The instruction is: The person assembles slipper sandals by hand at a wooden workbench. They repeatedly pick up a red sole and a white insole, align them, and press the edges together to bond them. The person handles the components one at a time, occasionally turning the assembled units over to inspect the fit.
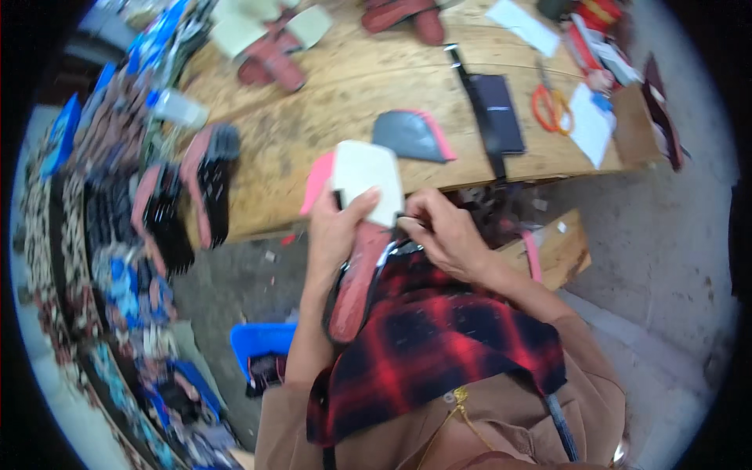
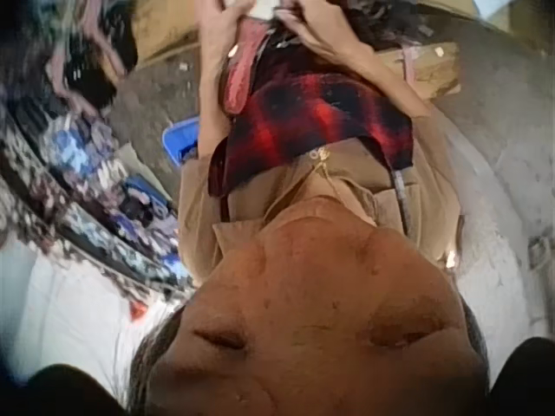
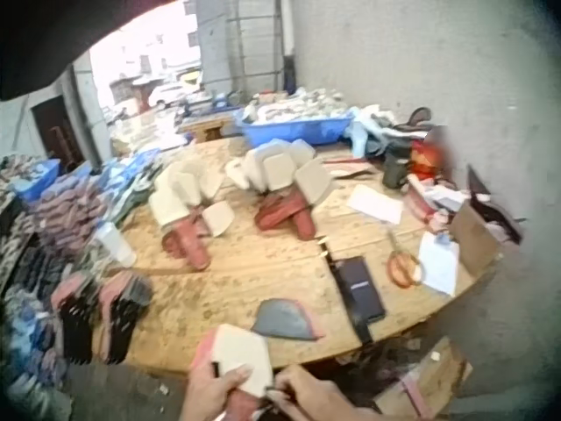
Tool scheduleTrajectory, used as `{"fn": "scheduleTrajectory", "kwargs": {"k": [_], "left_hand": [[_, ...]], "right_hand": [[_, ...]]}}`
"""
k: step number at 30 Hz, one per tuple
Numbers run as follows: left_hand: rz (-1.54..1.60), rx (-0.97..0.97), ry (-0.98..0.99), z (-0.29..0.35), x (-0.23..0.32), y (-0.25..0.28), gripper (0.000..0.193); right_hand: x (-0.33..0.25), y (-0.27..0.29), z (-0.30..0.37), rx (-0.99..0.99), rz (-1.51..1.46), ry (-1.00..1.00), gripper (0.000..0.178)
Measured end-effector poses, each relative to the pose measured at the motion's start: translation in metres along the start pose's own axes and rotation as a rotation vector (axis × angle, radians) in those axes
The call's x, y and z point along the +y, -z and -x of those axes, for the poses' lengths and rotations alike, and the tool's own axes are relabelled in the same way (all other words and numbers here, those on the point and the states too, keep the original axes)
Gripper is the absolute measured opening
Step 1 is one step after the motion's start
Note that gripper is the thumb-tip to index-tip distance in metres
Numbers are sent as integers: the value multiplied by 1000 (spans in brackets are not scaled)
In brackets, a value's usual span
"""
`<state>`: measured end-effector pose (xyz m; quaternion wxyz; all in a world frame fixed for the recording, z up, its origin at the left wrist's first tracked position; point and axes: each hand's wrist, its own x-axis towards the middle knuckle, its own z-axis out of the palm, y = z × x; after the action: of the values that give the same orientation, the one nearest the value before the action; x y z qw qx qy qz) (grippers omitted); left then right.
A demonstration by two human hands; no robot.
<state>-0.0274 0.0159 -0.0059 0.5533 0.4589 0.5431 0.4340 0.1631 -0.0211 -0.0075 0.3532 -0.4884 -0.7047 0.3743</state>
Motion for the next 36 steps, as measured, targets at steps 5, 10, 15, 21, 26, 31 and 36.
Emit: {"fn": "scheduleTrajectory", "kwargs": {"k": [5, 10, 15, 21, 26, 31, 36], "left_hand": [[81, 74, -81, -9, 1, 0, 37], [129, 131, -123, -17, 3, -16, 34], [143, 118, -106, -20, -2, -21, 35], [72, 104, -93, -26, -12, -22, 34], [92, 98, -96, -25, -7, -38, 29], [78, 50, -106, -27, -8, -39, 29], [253, 232, -120, -56, -4, -4, 29]], "right_hand": [[-2, -9, -15, 171, -128, 39, 24], [5, -6, -22, 245, -7, 38, 16], [18, 0, -26, 211, 257, 274, 18], [27, 9, -29, 204, 75, 182, 14], [27, 10, -24, 250, 46, 81, 14], [32, 28, -22, 30, -56, 104, 13], [31, 19, 8, -243, -179, 230, 13]]}}
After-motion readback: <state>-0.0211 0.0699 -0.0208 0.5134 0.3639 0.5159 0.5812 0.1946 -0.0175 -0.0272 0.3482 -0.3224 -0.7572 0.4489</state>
